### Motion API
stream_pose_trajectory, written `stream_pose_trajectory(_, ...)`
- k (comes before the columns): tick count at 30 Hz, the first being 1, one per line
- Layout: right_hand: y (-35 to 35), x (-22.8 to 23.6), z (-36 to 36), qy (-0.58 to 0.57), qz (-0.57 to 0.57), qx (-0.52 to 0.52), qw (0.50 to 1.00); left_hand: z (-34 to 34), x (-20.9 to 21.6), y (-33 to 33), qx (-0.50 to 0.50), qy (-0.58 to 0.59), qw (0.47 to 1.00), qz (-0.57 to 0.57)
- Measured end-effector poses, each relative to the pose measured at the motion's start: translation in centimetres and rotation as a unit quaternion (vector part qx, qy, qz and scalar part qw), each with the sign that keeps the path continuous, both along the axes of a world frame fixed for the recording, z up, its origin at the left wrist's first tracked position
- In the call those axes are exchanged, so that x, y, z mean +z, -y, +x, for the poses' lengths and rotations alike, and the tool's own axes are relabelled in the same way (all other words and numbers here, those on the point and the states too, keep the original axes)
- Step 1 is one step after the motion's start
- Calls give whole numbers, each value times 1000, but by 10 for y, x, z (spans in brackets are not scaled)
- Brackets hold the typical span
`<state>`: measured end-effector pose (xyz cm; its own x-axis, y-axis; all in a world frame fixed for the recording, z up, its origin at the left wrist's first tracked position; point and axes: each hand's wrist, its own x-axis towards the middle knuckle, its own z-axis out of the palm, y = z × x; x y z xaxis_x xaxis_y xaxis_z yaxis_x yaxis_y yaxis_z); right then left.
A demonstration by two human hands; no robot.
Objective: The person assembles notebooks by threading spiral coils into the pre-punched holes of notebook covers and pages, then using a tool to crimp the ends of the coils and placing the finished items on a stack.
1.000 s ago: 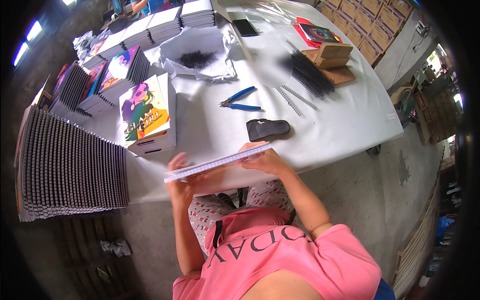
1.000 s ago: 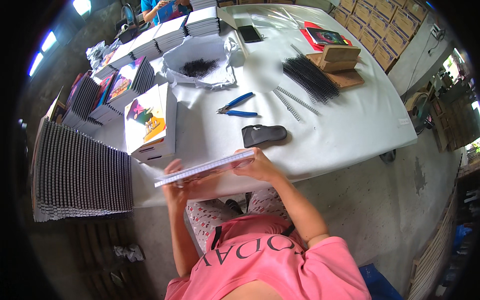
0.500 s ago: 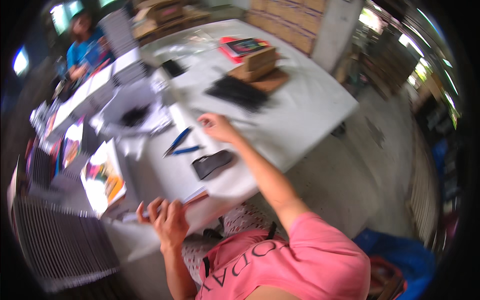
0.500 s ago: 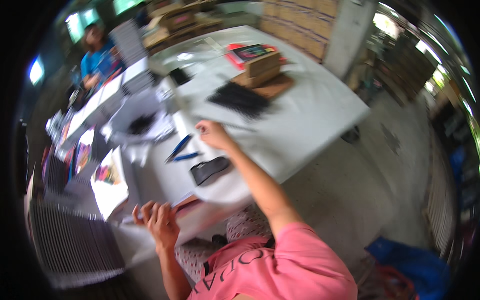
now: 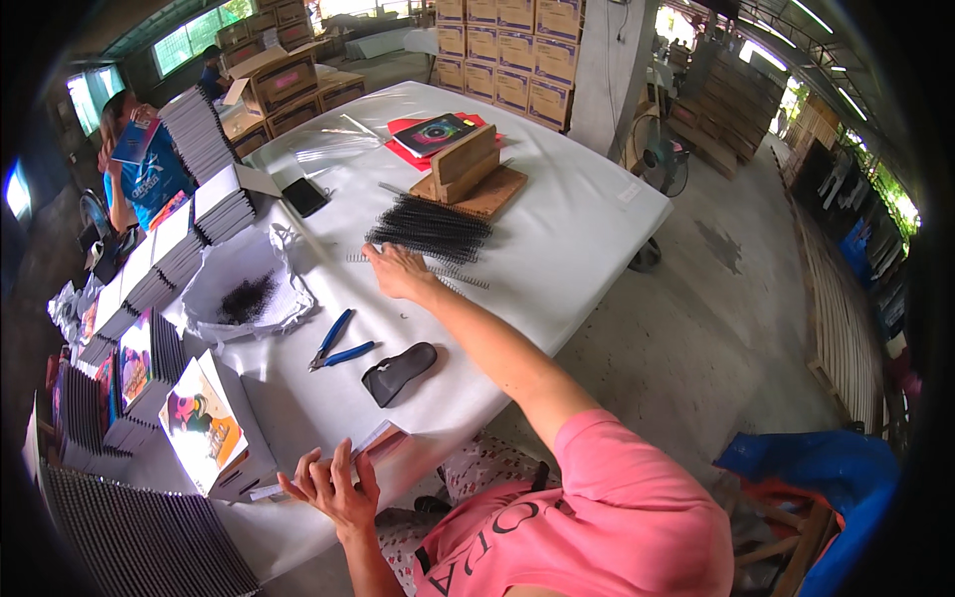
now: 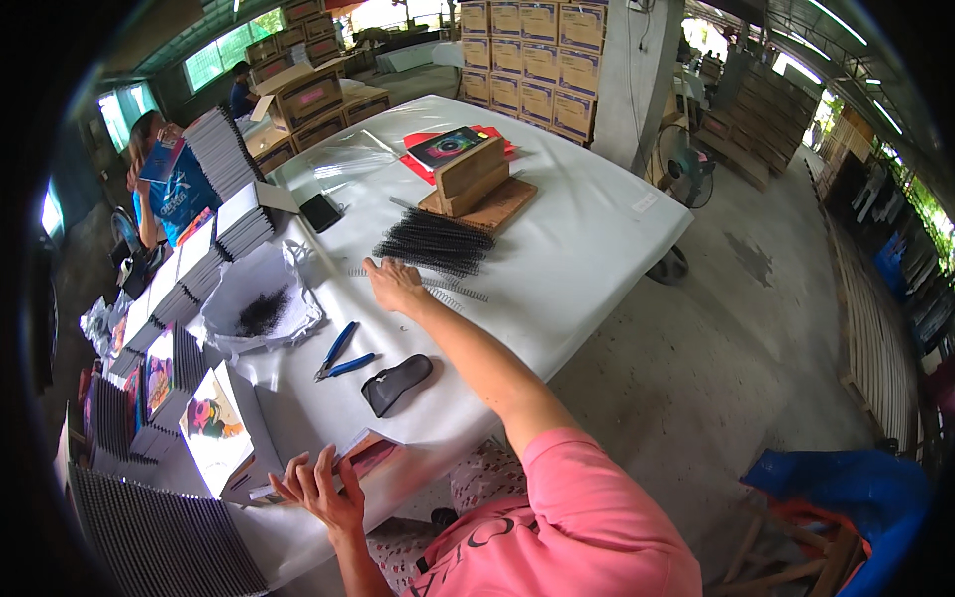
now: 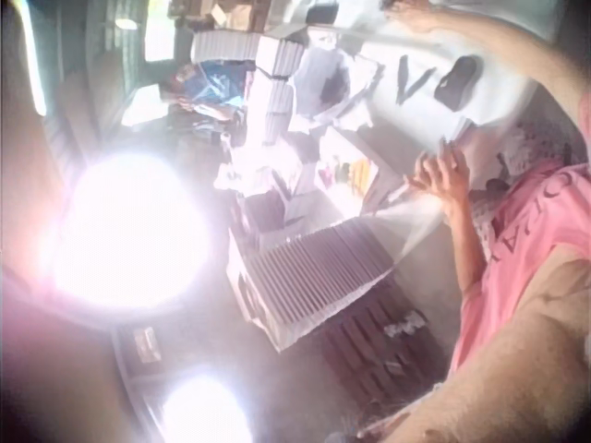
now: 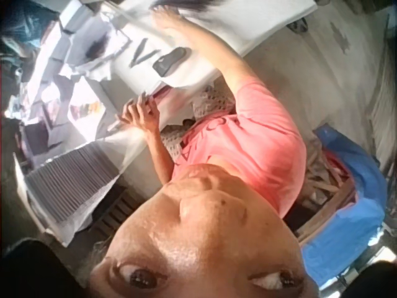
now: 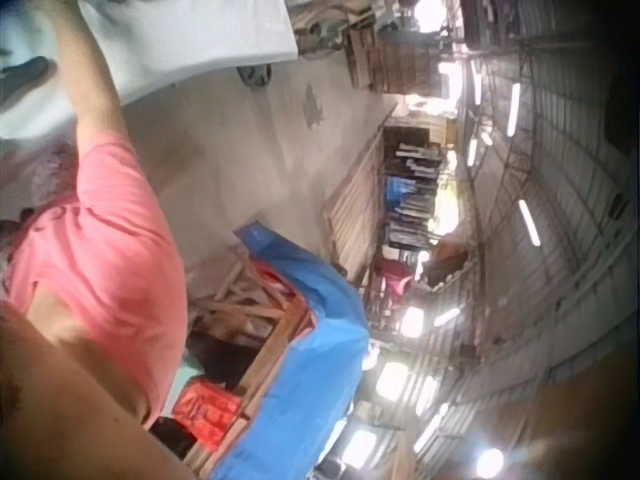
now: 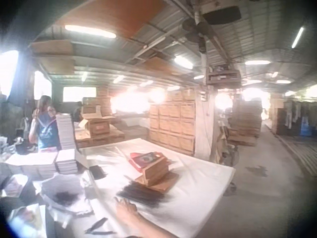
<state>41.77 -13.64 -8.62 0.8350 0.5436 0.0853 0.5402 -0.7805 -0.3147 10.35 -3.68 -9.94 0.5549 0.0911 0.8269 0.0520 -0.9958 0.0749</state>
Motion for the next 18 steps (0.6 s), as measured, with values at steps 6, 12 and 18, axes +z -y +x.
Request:
stream_pose_trajectory(6, 12, 24, -50, 8, 150, 225, 963, 0, 4, -4, 23, -5, 1000, -10)
stream_pose_trajectory(12, 62, 60, -152, -182, 280, 297, 894, 8, 5, 5, -18, 28, 997, -63)
stream_pose_trajectory(18, 62, 54, -162, -180, 298, 314, 884, 6, 6, 6, -21, 28, 996, -82)
